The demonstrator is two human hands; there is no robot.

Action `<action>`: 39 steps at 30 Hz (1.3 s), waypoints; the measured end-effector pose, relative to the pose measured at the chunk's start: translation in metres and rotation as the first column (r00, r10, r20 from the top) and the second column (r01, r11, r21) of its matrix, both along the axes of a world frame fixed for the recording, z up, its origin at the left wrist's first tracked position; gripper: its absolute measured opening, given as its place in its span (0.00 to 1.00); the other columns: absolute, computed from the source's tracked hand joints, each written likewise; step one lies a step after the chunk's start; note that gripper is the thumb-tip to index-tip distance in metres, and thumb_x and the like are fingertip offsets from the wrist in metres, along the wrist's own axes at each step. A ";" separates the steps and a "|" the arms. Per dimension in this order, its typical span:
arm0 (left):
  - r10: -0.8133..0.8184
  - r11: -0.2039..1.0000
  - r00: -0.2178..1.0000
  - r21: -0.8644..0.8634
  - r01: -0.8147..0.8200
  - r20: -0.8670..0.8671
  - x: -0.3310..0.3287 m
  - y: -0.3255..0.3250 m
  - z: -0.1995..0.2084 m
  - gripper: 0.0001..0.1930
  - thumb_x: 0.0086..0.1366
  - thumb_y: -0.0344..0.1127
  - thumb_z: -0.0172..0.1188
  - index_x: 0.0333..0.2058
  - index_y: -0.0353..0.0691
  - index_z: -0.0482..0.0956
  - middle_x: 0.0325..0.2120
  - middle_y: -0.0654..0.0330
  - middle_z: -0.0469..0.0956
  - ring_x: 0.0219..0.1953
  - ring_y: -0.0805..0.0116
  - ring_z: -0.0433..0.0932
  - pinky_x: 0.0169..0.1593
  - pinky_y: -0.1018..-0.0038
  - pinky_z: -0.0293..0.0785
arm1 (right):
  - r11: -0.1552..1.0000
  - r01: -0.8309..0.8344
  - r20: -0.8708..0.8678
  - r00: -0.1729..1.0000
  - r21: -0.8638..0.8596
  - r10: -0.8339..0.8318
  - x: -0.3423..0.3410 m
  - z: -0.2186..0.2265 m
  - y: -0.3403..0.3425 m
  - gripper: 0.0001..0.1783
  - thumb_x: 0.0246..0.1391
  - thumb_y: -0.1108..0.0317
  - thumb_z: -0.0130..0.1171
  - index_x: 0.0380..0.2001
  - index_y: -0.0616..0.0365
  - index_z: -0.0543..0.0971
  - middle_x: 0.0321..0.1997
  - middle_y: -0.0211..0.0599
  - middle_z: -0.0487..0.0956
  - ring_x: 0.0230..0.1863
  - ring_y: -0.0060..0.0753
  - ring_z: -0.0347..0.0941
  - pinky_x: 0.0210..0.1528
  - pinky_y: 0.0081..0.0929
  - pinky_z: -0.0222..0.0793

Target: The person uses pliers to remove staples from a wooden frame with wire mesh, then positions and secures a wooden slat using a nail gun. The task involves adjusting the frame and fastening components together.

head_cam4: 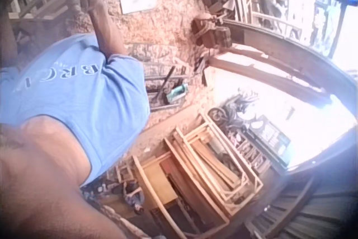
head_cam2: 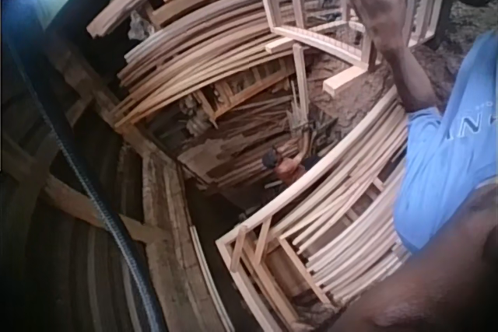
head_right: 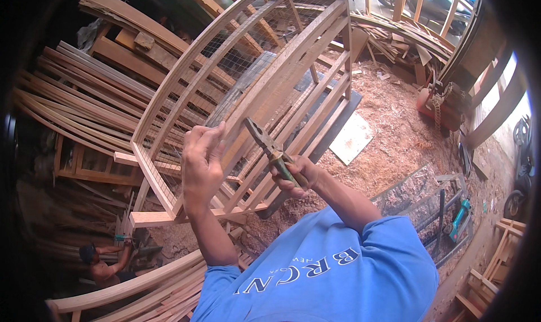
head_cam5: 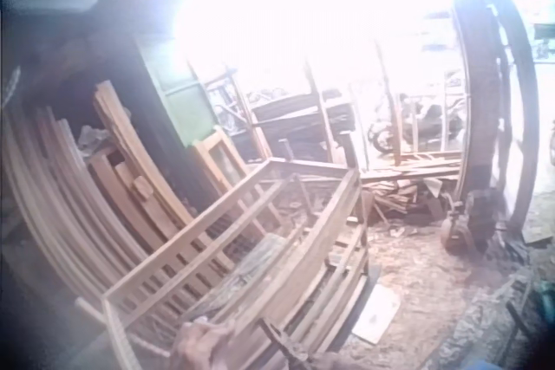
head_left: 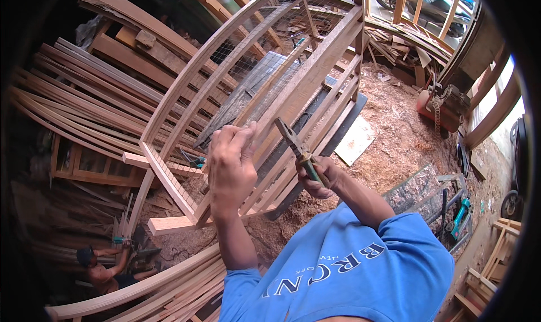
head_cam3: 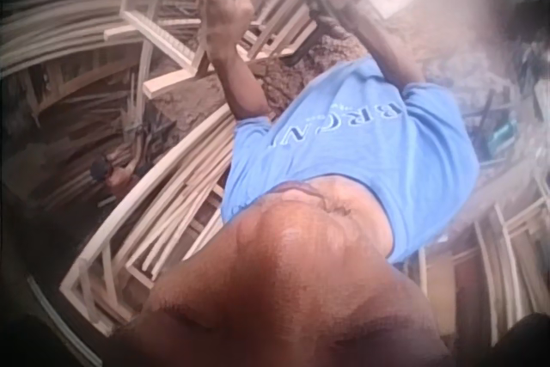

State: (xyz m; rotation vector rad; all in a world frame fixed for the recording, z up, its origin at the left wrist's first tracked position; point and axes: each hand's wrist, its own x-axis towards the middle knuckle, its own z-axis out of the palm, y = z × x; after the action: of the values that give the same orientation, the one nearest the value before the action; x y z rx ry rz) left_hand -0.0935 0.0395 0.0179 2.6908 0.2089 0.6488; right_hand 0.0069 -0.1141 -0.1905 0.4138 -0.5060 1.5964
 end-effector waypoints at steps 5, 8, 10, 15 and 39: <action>0.005 1.000 1.000 0.006 -0.005 0.007 0.000 0.000 -0.001 0.12 0.66 0.29 0.59 0.47 0.38 0.84 0.36 0.57 0.78 0.43 0.57 0.74 0.50 0.64 0.72 | 0.518 0.799 0.920 -0.107 0.304 -0.376 0.025 0.031 -0.023 0.17 0.67 0.64 0.57 0.53 0.63 0.73 0.28 0.40 0.78 0.28 0.31 0.80 0.27 0.29 0.75; 0.022 1.000 1.000 0.013 -0.022 0.005 0.000 -0.002 -0.001 0.12 0.66 0.29 0.60 0.47 0.38 0.84 0.37 0.57 0.78 0.43 0.57 0.74 0.50 0.64 0.72 | 0.529 0.815 0.940 -0.056 0.238 -0.337 0.028 0.029 -0.022 0.16 0.67 0.64 0.56 0.52 0.63 0.73 0.28 0.39 0.78 0.28 0.30 0.80 0.28 0.27 0.75; 0.028 1.000 1.000 0.011 -0.028 -0.007 -0.001 -0.002 0.000 0.12 0.66 0.29 0.60 0.46 0.38 0.84 0.37 0.57 0.78 0.43 0.57 0.74 0.50 0.63 0.72 | 0.697 0.717 0.869 0.348 -0.006 -0.351 0.022 0.019 -0.019 0.16 0.67 0.64 0.56 0.51 0.63 0.73 0.27 0.41 0.79 0.27 0.32 0.79 0.27 0.27 0.75; -0.007 1.000 1.000 0.005 0.007 0.012 0.000 0.000 0.000 0.12 0.66 0.28 0.60 0.47 0.38 0.84 0.37 0.57 0.78 0.43 0.58 0.74 0.49 0.64 0.73 | 0.999 -0.011 0.098 0.995 0.030 0.008 0.019 0.004 -0.003 0.22 0.65 0.63 0.58 0.55 0.68 0.68 0.29 0.50 0.76 0.21 0.43 0.78 0.17 0.36 0.75; 0.021 0.990 1.000 -0.137 -0.021 -0.005 0.002 -0.004 0.004 0.13 0.63 0.25 0.62 0.47 0.37 0.84 0.37 0.56 0.78 0.43 0.56 0.74 0.47 0.63 0.72 | 0.981 0.158 0.350 0.930 -0.115 -0.108 0.019 0.017 -0.019 0.16 0.67 0.67 0.55 0.51 0.67 0.73 0.26 0.45 0.78 0.23 0.36 0.78 0.22 0.36 0.75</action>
State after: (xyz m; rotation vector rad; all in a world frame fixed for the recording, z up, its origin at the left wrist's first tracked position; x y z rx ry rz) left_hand -0.0913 0.0358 0.0220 2.5615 0.2730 0.6132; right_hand 0.0258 -0.1331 -0.1733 -0.0110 -0.6658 1.5662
